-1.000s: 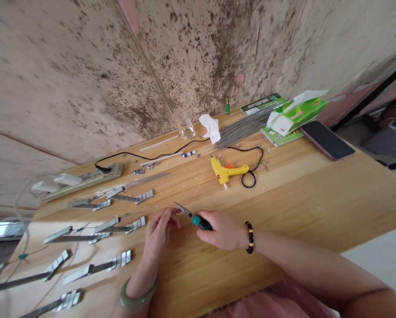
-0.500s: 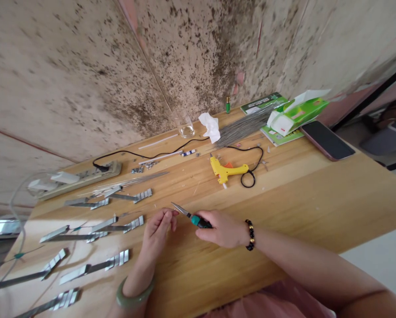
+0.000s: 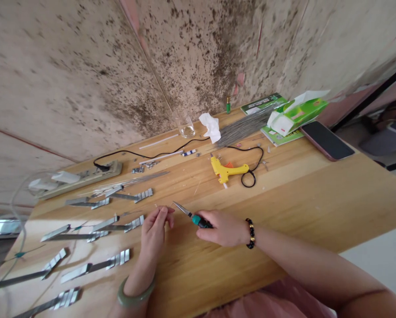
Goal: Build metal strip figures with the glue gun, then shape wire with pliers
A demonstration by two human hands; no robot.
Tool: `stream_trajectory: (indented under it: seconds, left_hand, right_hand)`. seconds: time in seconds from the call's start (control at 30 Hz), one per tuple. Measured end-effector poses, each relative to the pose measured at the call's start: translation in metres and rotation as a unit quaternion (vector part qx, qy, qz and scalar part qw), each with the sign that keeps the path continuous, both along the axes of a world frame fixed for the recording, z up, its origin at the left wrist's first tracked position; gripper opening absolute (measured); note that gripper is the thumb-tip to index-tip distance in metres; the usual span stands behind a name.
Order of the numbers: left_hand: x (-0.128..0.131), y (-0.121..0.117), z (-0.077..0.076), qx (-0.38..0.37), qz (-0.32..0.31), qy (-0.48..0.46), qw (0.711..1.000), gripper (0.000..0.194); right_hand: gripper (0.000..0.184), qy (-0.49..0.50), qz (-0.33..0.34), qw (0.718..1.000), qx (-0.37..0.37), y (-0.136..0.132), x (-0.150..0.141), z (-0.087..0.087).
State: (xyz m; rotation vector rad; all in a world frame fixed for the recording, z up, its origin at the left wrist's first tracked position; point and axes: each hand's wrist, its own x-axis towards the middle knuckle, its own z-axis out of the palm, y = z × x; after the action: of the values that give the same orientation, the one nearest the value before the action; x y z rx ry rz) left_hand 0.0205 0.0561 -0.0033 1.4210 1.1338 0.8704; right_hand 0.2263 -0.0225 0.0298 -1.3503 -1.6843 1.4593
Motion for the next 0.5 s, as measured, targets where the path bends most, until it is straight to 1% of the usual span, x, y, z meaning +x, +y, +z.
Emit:
stream_trajectory:
  seconds: [0.1,0.27,0.43,0.5]
  left_hand:
    - [-0.0006,0.0000,-0.0021,-0.012,0.016,-0.022,1.000,0.032]
    - [0.0011,-0.0018,-0.0005,-0.032,0.034,-0.039,0.998,0.033]
    - [0.0039,-0.0061,0.0016,-0.032,0.021,-0.040,0.998,0.034]
    - [0.0043,-0.0073,0.0011,-0.027,0.022,-0.040,0.999,0.035]
  right_hand:
    - [0.007,-0.003,0.000,1.000,0.001,-0.0013,-0.0004,-0.0001]
    - [0.017,-0.021,0.002,0.999,0.027,-0.0039,-0.0019,-0.0008]
    - [0.025,-0.024,-0.001,0.999,0.035,-0.0047,-0.0029,0.0009]
    - [0.024,-0.019,-0.002,0.999,0.038,-0.0043,-0.0029,0.0020]
